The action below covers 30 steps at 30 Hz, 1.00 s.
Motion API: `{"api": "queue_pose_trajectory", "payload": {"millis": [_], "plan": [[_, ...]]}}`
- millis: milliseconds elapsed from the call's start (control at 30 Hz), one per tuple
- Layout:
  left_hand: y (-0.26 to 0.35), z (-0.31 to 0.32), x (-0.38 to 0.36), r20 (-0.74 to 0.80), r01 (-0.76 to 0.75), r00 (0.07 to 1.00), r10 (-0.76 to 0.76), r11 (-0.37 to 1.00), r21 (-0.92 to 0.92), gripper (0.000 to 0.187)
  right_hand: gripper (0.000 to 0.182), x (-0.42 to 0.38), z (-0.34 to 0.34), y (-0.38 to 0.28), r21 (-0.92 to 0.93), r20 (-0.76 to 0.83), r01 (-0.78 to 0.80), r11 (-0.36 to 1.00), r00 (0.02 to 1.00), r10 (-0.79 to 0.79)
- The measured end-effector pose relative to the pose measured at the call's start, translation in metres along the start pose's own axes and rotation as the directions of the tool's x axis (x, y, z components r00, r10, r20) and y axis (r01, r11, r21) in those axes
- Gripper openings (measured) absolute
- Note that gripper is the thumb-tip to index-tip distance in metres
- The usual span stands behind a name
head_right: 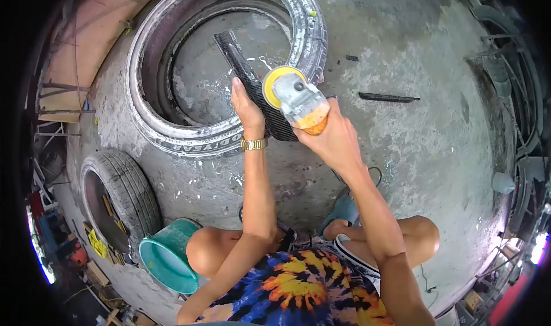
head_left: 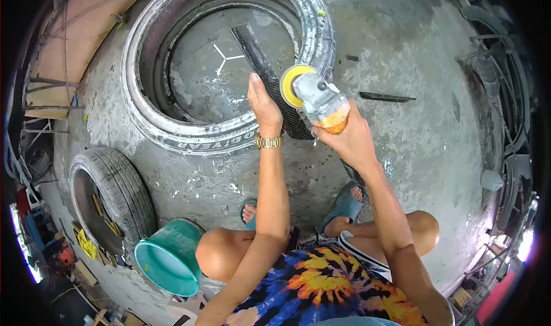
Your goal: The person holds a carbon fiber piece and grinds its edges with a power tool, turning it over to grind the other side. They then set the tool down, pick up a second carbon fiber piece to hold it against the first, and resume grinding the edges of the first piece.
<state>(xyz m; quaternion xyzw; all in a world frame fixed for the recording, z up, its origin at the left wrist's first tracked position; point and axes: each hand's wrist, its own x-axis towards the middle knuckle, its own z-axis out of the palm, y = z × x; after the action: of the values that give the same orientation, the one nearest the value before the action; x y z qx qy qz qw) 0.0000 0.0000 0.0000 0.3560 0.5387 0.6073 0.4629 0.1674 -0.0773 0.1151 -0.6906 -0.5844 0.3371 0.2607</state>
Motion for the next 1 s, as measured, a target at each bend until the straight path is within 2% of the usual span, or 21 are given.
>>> {"api": "queue_pose_trajectory", "payload": {"millis": [67, 167, 233, 300, 367, 633, 833, 1000], "plan": [[0.009, 0.000, 0.000, -0.056, -0.111, 0.993, 0.109, 0.993, -0.041, 0.061, 0.058, 0.004, 0.006, -0.007, -0.049, 0.030, 0.040, 0.998, 0.999, -0.039], [-0.006, 0.008, 0.001, -0.093, -0.114, 0.989, 0.115, 0.993, 0.016, 0.060, 0.058, -0.003, -0.003, -0.002, -0.092, 0.069, 0.003, 0.996, 0.998, 0.003], [0.007, 0.010, -0.002, -0.105, -0.121, 0.987, 0.125, 0.992, 0.041, 0.060, 0.057, -0.013, -0.003, 0.003, -0.097, 0.070, -0.010, 0.995, 0.997, 0.017], [0.008, 0.009, -0.006, -0.118, -0.111, 0.986, 0.117, 0.992, 0.060, 0.059, 0.057, -0.024, -0.008, 0.010, -0.113, 0.077, -0.034, 0.993, 0.996, 0.043], [-0.001, 0.005, -0.002, -0.043, -0.050, 0.998, 0.049, 0.998, -0.023, 0.059, 0.057, -0.027, -0.011, 0.015, -0.111, 0.070, -0.026, 0.993, 0.997, 0.034], [-0.004, 0.007, 0.003, -0.062, -0.095, 0.993, 0.096, 0.995, 0.017, 0.063, 0.057, -0.003, -0.007, 0.002, -0.125, 0.052, -0.010, 0.992, 0.999, 0.017], [0.000, 0.006, 0.002, -0.039, -0.048, 0.998, 0.047, 0.999, -0.022, 0.061, 0.057, -0.040, -0.027, 0.018, -0.224, 0.105, -0.092, 0.970, 0.987, 0.118], [-0.006, 0.006, 0.001, -0.034, -0.010, 0.999, 0.009, 0.998, -0.056, 0.061, 0.058, -0.043, -0.026, 0.021, -0.180, 0.013, -0.059, 0.982, 0.998, 0.062]]}}
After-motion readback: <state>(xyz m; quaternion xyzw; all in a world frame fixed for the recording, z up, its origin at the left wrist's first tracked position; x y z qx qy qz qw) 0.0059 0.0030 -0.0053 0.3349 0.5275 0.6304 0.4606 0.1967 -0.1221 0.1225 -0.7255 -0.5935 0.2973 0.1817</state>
